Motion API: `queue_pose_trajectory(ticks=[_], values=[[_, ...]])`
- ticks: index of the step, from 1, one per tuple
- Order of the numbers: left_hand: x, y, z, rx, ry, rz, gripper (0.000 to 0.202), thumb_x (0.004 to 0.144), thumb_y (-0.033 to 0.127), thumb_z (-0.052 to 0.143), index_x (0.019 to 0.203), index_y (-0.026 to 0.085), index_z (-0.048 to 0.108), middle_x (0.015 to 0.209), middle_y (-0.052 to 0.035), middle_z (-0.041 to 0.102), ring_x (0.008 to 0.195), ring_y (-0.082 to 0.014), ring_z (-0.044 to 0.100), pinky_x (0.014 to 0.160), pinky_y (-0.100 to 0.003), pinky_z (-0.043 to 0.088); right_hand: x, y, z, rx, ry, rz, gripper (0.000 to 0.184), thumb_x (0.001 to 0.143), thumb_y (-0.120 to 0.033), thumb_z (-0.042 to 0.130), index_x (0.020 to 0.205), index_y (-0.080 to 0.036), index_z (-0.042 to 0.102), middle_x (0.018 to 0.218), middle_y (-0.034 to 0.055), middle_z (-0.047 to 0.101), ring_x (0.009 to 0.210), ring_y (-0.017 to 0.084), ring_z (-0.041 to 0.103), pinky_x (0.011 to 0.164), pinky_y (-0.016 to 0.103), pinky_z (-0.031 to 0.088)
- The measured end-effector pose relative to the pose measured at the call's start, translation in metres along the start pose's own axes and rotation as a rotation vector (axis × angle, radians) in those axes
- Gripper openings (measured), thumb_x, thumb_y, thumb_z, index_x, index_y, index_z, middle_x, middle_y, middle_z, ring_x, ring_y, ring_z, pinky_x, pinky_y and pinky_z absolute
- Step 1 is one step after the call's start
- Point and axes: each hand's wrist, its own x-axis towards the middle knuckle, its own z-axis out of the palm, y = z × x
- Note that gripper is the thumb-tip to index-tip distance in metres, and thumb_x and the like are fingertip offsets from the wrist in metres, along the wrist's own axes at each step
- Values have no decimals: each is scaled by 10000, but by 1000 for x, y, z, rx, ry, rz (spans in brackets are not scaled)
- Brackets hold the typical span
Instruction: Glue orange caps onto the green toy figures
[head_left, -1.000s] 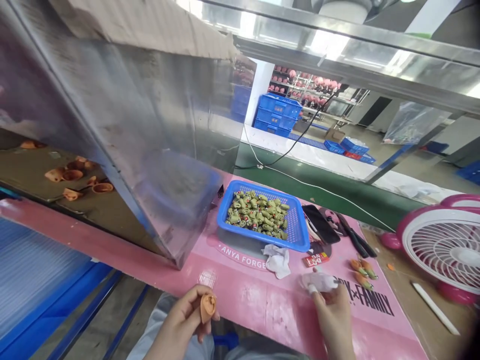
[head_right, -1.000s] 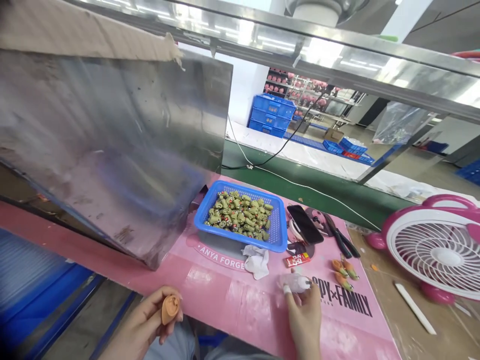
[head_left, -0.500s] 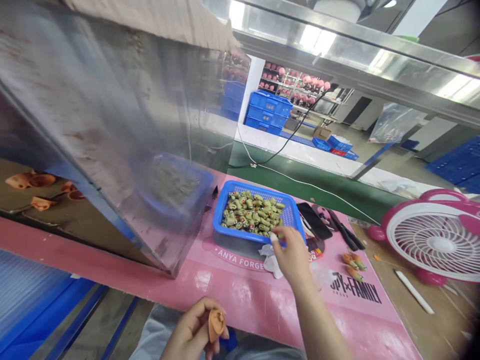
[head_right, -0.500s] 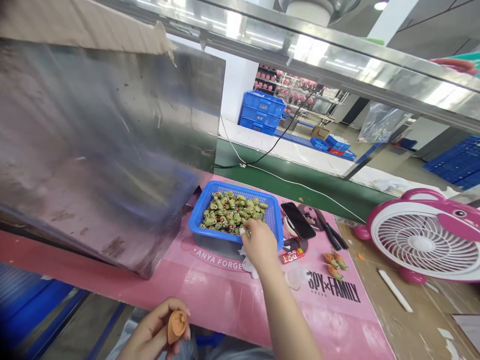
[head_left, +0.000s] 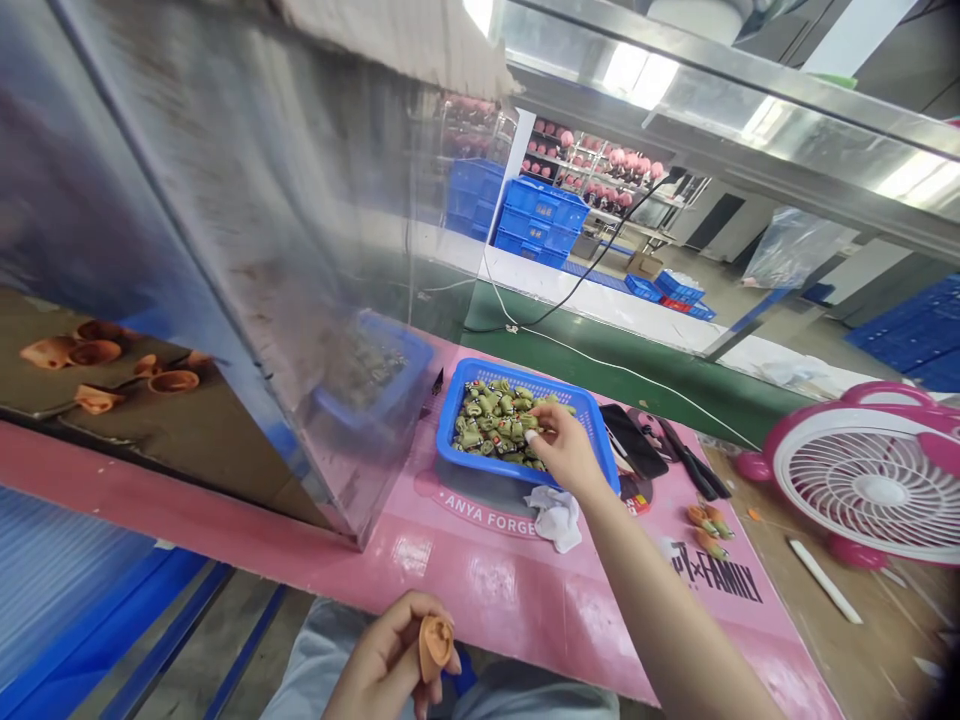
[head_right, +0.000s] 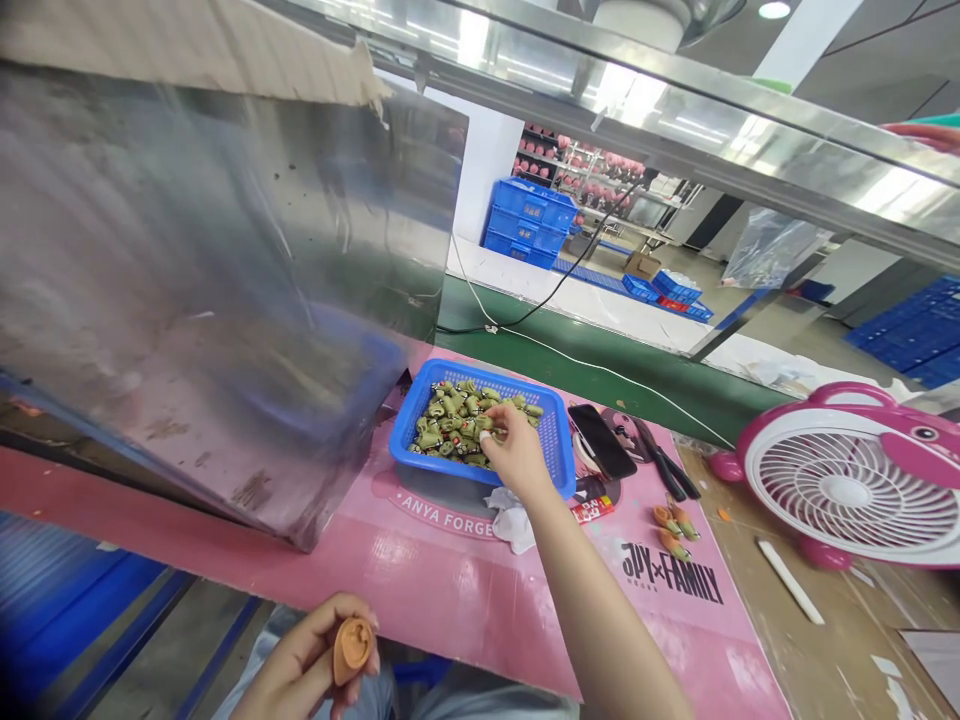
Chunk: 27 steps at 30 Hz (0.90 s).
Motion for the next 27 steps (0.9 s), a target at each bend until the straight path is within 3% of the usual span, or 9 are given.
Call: queue_pose_trajectory(ticks=[4, 7, 10, 12, 14, 17, 22, 27], values=[[0, 8, 7, 23, -29, 9, 214, 710, 371, 616, 729, 168, 550, 587, 0, 610, 462, -85, 463, 428, -181, 337, -52, -23, -11, 161, 101, -45, 320, 894, -259, 328, 1194, -189, 415, 1045, 76, 522, 885, 164, 537, 742, 307, 460], [-1, 15, 13, 45, -97, 17, 89, 744, 252, 560, 761, 165, 547, 611, -1, 612, 493, -91, 469, 454, -188, 360, -100, -46, -15, 250, 0, -60, 369, 901, -270, 332, 1268, -247, 363, 1011, 52, 534, 867, 159, 535, 779, 334, 447], [-1, 19, 17, 50, -134, 17, 37, 758, 199, 526, 774, 169, 541, 614, 13, 600, 486, -84, 455, 459, -188, 359, -138, -59, -16, 401, -99, 3, 327, 874, -255, 431, 1199, -250, 392, 895, 24, 567, 743, 134, 562, 659, 272, 478], [-2, 19, 20, 52, -146, 12, 29, 766, 197, 522, 768, 172, 537, 608, 22, 587, 480, -80, 448, 463, -189, 353, -153, -63, -17, 444, -89, 30, 235, 832, -244, 526, 1055, -241, 453, 805, 4, 583, 651, 119, 563, 561, 225, 473], [-3, 18, 22, 55, -156, 7, 37, 774, 209, 519, 773, 176, 535, 606, 24, 584, 475, -79, 444, 467, -193, 348, -162, -65, -19, 414, -55, -5, 187, 796, -226, 586, 962, -234, 500, 759, -3, 600, 592, 108, 549, 515, 203, 462], [-4, 16, 25, 74, -169, -3, 69, 772, 242, 533, 776, 174, 534, 600, 24, 575, 468, -81, 440, 465, -199, 344, -166, -71, -27, 346, -12, -105, 205, 780, -185, 605, 972, -225, 547, 750, -1, 613, 552, 93, 530, 500, 193, 458], [-5, 17, 28, 135, -181, -2, 64, 760, 223, 525, 769, 160, 533, 587, 31, 542, 463, -77, 428, 458, -195, 343, -165, -78, -38, 263, -99, -210, 293, 792, -124, 572, 1068, -211, 523, 841, 22, 640, 618, 100, 579, 549, 190, 491], [-5, 18, 30, 217, -211, 8, 57, 754, 175, 471, 764, 160, 525, 578, 27, 541, 478, -84, 420, 462, -193, 345, -167, -74, -36, 213, -89, -320, 339, 767, -88, 593, 1081, -175, 501, 772, 32, 609, 640, 130, 567, 568, 240, 495]])
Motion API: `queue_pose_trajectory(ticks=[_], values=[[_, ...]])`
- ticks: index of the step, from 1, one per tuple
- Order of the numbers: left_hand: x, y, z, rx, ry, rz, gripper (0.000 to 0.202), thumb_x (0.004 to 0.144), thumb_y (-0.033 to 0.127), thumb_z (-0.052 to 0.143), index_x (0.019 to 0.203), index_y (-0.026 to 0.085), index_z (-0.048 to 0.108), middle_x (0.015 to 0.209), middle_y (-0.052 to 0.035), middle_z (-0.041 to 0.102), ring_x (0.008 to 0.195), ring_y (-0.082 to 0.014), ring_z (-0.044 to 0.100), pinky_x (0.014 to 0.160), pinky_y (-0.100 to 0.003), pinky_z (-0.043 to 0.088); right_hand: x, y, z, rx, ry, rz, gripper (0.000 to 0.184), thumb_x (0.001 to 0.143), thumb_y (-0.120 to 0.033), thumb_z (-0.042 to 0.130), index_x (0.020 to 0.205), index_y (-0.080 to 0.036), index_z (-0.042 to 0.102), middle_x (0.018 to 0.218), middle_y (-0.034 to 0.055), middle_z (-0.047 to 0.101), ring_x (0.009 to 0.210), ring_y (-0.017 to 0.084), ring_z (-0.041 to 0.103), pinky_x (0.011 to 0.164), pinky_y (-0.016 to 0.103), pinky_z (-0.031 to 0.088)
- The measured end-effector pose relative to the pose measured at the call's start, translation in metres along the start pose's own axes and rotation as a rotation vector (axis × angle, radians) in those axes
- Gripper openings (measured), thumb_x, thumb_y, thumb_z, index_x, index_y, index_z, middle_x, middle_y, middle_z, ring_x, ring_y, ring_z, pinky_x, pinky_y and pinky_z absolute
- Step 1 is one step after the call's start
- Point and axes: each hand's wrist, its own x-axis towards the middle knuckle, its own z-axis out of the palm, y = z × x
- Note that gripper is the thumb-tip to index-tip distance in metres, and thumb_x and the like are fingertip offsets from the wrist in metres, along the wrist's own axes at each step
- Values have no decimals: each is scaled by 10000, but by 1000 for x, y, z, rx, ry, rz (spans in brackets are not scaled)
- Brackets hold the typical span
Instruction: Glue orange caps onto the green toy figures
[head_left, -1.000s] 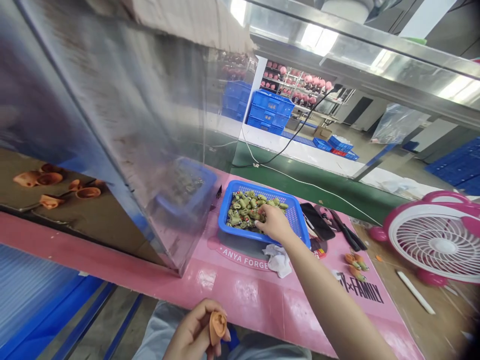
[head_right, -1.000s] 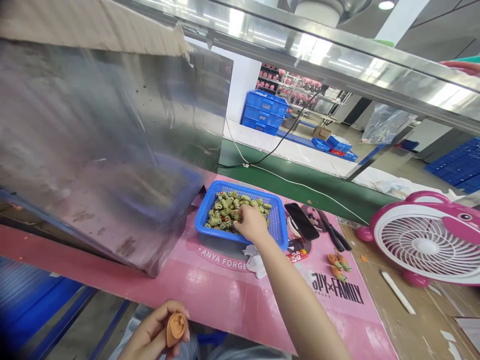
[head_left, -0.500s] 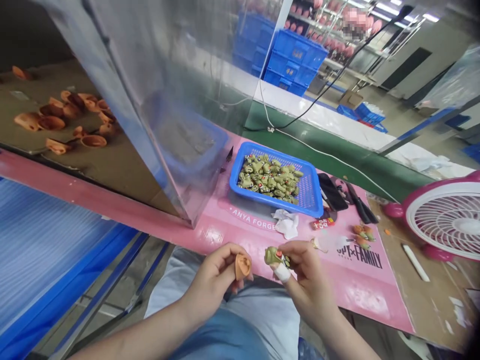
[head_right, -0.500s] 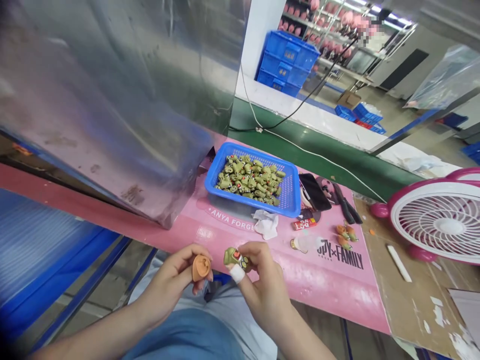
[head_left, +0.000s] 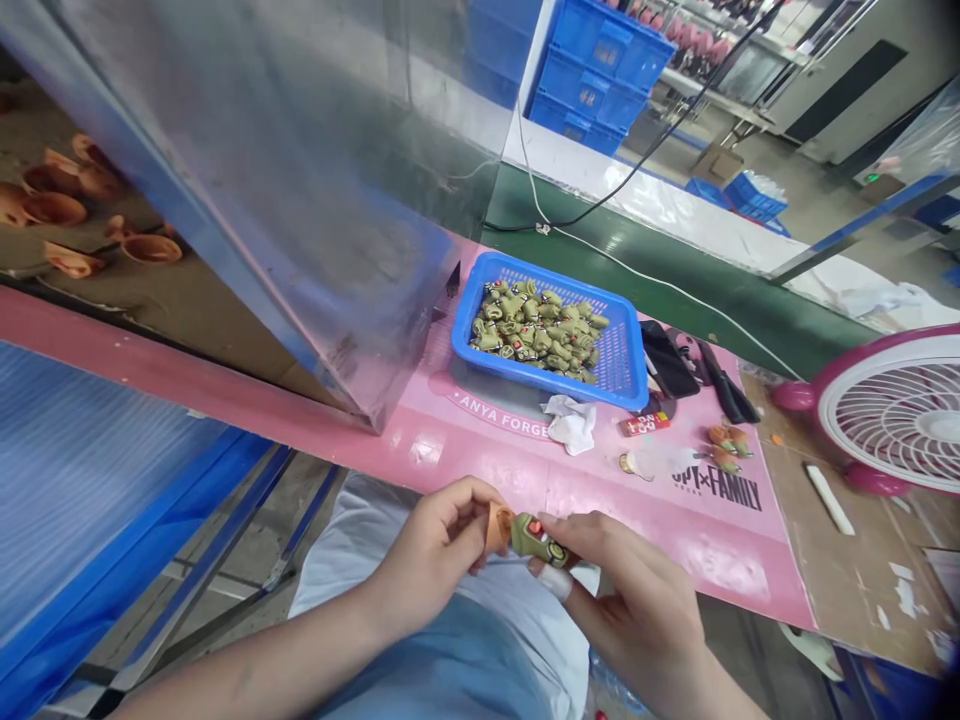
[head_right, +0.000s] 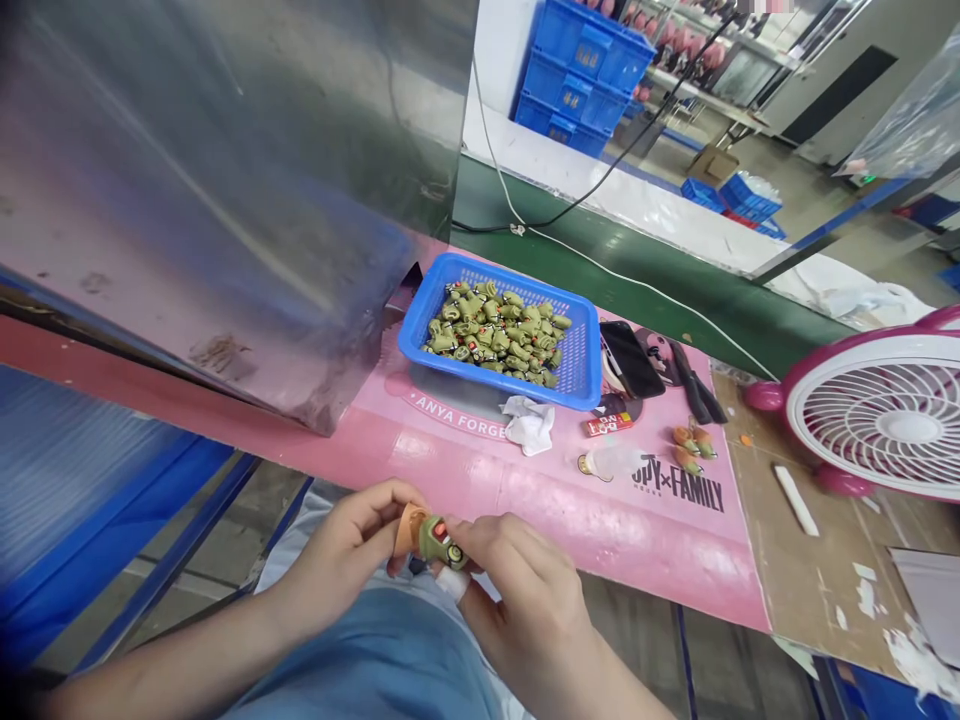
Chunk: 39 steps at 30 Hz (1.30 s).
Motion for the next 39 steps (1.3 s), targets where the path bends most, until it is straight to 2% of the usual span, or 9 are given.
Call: queue_pose_trajectory(ticks=[5, 14, 26, 32, 39], values=[[1, 0, 0, 46, -8, 0, 73, 776, 213, 470, 776, 161, 521, 597, 25, 531, 513, -93, 427, 478, -197, 347, -4, 2, 1, -28, -16, -34, 409, 749, -6, 544, 1126, -155, 483, 827, 69, 587, 694, 156, 546, 567, 275, 484], [2, 4, 2, 104, -14, 12, 72, 769, 160, 466, 720, 154, 518, 590, 28, 534, 518, -85, 424, 492, -201, 337, -5, 2, 1, -78, -42, -41, 413, 760, 4, 505, 1139, -156, 471, 834, 68, 574, 692, 154, 529, 564, 264, 471], [2, 2, 3, 121, -38, 6, 97, 772, 120, 442, 712, 146, 513, 602, 29, 533, 528, -77, 430, 496, -198, 337, -10, 4, 4, -89, -65, -57, 410, 745, 50, 499, 1127, -98, 491, 842, 89, 561, 701, 157, 497, 567, 274, 447], [3, 4, 4, 122, -32, -1, 106, 756, 103, 439, 681, 152, 496, 583, 35, 517, 532, -80, 431, 507, -200, 345, -11, 4, 8, -87, -29, -95, 382, 740, 60, 499, 1098, -74, 502, 847, 103, 571, 712, 158, 509, 578, 274, 457], [4, -2, 3, 124, -66, 17, 103, 769, 129, 427, 687, 158, 483, 595, 30, 503, 562, -99, 451, 536, -221, 359, -15, 8, 14, -98, 4, -69, 367, 727, 64, 513, 1064, -81, 523, 820, 94, 575, 709, 155, 517, 585, 274, 464]])
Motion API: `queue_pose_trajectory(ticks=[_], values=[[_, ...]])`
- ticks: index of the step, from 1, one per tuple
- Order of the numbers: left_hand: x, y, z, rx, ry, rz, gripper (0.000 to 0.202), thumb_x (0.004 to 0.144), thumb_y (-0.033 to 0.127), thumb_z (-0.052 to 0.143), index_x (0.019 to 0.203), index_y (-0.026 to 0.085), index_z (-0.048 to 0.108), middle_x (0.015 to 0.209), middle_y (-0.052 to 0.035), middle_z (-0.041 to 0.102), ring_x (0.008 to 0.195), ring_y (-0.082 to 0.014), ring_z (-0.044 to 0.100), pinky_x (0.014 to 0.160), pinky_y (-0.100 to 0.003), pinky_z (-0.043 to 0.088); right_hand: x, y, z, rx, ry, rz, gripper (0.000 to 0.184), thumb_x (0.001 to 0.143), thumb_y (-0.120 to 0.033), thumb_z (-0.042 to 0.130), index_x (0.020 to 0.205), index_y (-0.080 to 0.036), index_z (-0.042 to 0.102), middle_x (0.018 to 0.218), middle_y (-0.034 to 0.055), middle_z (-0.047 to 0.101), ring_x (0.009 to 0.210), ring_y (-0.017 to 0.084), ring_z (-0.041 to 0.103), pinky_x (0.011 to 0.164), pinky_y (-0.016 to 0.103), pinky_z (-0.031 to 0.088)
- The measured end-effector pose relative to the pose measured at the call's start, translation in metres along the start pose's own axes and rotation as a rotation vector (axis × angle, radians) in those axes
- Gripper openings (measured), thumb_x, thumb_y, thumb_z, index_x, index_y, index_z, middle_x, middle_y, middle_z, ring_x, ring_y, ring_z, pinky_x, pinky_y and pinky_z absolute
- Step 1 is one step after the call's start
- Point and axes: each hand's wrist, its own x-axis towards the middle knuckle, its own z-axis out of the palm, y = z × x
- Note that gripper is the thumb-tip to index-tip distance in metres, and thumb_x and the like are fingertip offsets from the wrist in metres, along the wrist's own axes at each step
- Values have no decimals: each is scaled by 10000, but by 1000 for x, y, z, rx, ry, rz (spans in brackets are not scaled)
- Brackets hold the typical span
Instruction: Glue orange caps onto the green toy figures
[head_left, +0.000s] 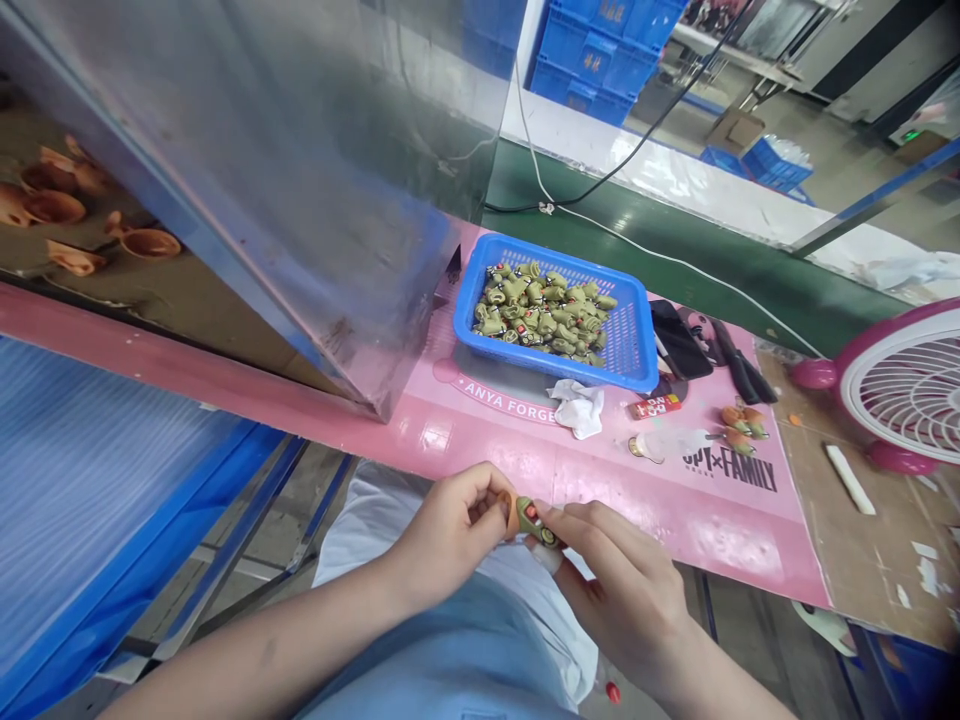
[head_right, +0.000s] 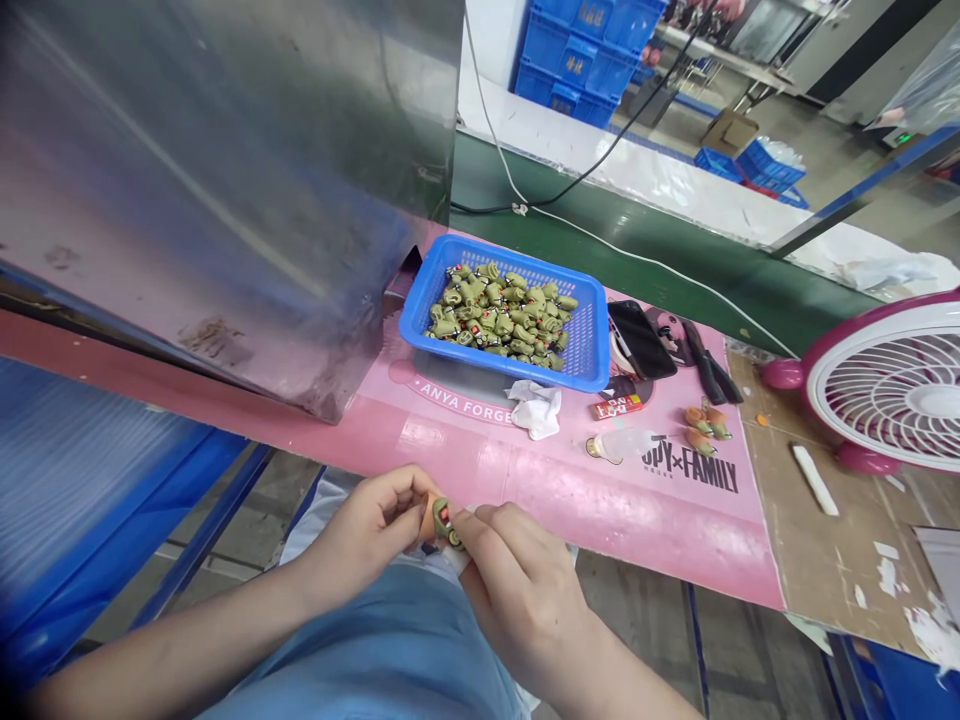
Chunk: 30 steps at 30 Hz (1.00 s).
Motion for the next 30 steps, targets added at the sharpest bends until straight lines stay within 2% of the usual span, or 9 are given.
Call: queue_pose_trajectory(ticks=[5, 9, 12, 18, 24, 30], values=[[-2, 3, 0, -34, -34, 48, 64, 804, 174, 432, 766, 159, 481, 646, 23, 497, 569, -101, 412, 548, -233, 344, -1, 1, -3, 16, 32, 19, 377, 736, 52, 515, 1082, -97, 518, 829, 92, 583, 712, 156, 525, 579, 277, 469], [-6, 4, 0, -27, -69, 89, 275, 886, 347, 318, 753, 164, 474, 647, 12, 472, 588, -122, 414, 584, -265, 350, 1, -2, -5, 14, 67, 14, 394, 731, 55, 521, 1089, -111, 521, 813, 77, 591, 698, 150, 530, 574, 273, 470], [-8, 0, 3, 29, -52, 108, 385, 901, 415, 239, 686, 174, 448, 611, 16, 437, 578, -129, 411, 586, -277, 344, 3, -6, -5, 18, 77, -7, 396, 724, 56, 528, 1086, -103, 521, 815, 77, 596, 684, 145, 536, 566, 266, 470], [-11, -9, 9, 83, -25, 99, 397, 903, 439, 208, 673, 189, 412, 574, 30, 402, 543, -125, 402, 555, -271, 330, 3, -13, -2, -15, 127, -10, 347, 728, 30, 565, 1056, -79, 539, 781, 68, 611, 655, 132, 551, 560, 246, 471], [-15, -4, 9, 122, -82, 111, 414, 896, 460, 184, 660, 194, 397, 561, 28, 390, 531, -129, 393, 548, -273, 328, 4, -24, 0, -46, 204, 5, 254, 754, -16, 578, 1000, -77, 564, 773, 66, 623, 663, 125, 573, 579, 225, 493], [-17, -3, 9, 175, -99, 97, 404, 902, 443, 167, 664, 198, 382, 562, 30, 380, 536, -129, 379, 566, -275, 327, 2, -28, 0, -88, 233, 2, 273, 762, -35, 572, 1029, -91, 561, 760, 62, 637, 645, 135, 594, 548, 227, 508]])
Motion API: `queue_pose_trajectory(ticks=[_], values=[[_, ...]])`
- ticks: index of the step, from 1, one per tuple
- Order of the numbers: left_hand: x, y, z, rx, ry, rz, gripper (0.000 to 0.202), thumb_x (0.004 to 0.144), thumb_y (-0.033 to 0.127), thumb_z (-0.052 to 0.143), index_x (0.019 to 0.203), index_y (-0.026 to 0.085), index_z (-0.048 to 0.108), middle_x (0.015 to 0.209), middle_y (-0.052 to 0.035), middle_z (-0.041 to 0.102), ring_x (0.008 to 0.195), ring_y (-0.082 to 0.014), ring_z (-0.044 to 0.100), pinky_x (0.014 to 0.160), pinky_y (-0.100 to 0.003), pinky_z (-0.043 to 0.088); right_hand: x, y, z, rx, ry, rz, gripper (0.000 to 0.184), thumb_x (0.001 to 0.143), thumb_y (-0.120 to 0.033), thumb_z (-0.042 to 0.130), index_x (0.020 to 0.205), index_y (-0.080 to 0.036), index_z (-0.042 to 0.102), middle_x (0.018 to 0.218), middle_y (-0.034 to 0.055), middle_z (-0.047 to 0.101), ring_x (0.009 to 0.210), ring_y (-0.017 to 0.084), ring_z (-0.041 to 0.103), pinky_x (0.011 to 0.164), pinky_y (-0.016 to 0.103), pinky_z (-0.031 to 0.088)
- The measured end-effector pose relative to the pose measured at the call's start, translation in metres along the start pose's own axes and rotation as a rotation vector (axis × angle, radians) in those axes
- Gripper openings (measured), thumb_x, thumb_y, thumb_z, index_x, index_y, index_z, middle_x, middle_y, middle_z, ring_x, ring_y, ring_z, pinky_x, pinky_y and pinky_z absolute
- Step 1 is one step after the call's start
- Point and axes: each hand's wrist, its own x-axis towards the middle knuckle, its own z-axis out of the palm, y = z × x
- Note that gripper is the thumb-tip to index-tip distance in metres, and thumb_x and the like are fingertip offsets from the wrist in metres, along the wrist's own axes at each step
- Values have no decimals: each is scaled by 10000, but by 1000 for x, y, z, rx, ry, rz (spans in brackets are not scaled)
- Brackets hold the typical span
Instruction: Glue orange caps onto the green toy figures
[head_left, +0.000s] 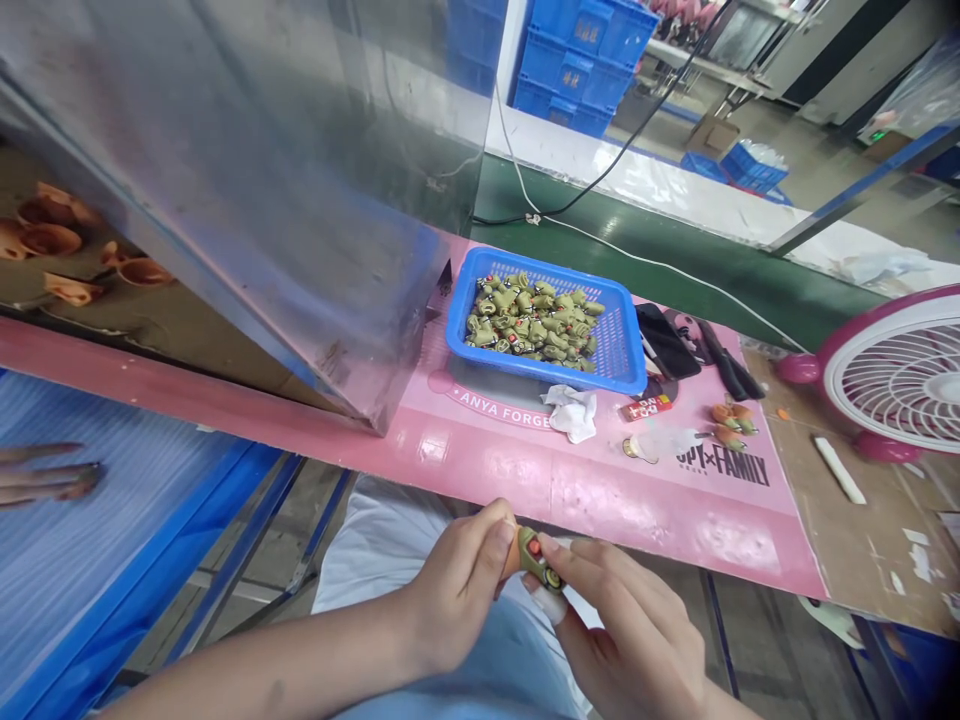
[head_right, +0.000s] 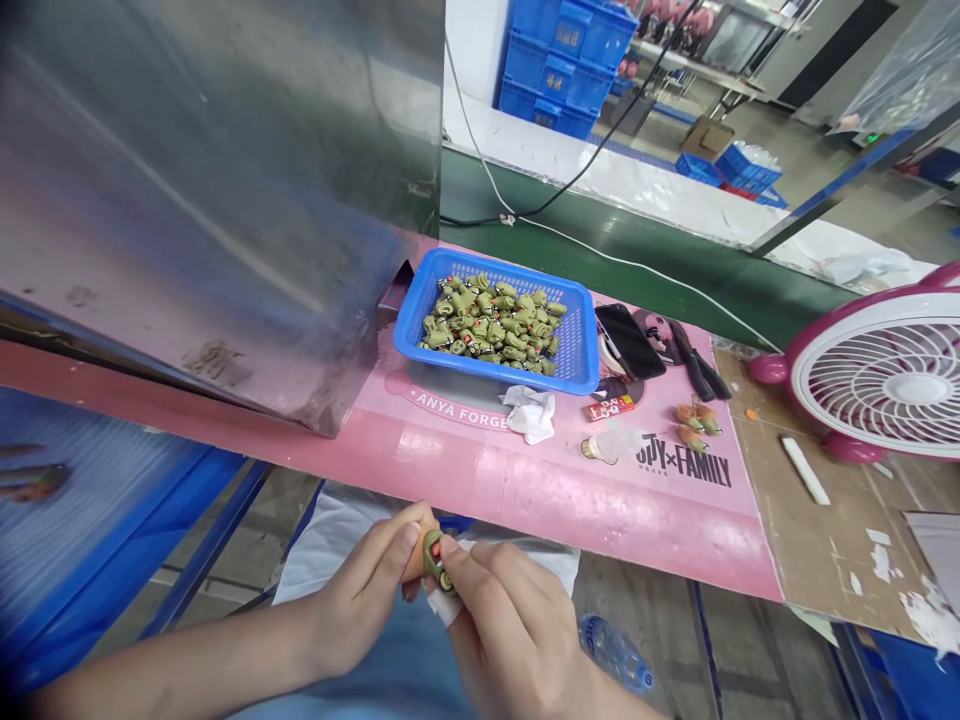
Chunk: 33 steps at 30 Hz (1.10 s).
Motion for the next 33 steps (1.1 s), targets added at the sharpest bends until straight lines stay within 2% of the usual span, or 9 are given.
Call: queue_pose_trajectory(ticks=[8, 15, 20, 33], values=[[0, -3, 1, 3, -1, -2, 395, 903, 437, 170, 657, 202, 370, 554, 33, 377, 530, -128, 383, 564, -267, 332, -6, 2, 4, -23, 10, 11, 239, 763, -40, 578, 996, -89, 567, 779, 70, 647, 672, 150, 612, 596, 237, 519], [8, -6, 4, 48, 39, 7, 453, 877, 508, 144, 665, 199, 400, 534, 31, 379, 506, -135, 383, 531, -270, 332, -7, 7, 5, -68, 4, 23, 220, 790, -41, 526, 984, -136, 566, 762, 53, 636, 658, 143, 608, 600, 235, 507], [9, -7, 6, 24, 56, -2, 423, 892, 471, 155, 674, 198, 393, 559, 26, 399, 527, -135, 396, 555, -269, 335, -7, 7, 3, -62, -10, 23, 212, 782, -53, 551, 976, -136, 566, 747, 45, 638, 646, 138, 608, 591, 233, 503], [10, -14, 8, 33, 40, -7, 394, 905, 434, 170, 664, 201, 377, 540, 39, 378, 517, -130, 394, 550, -268, 331, -12, 10, 3, 27, -46, 61, 334, 742, 28, 499, 1037, -127, 533, 776, 57, 621, 679, 139, 592, 597, 242, 503]])
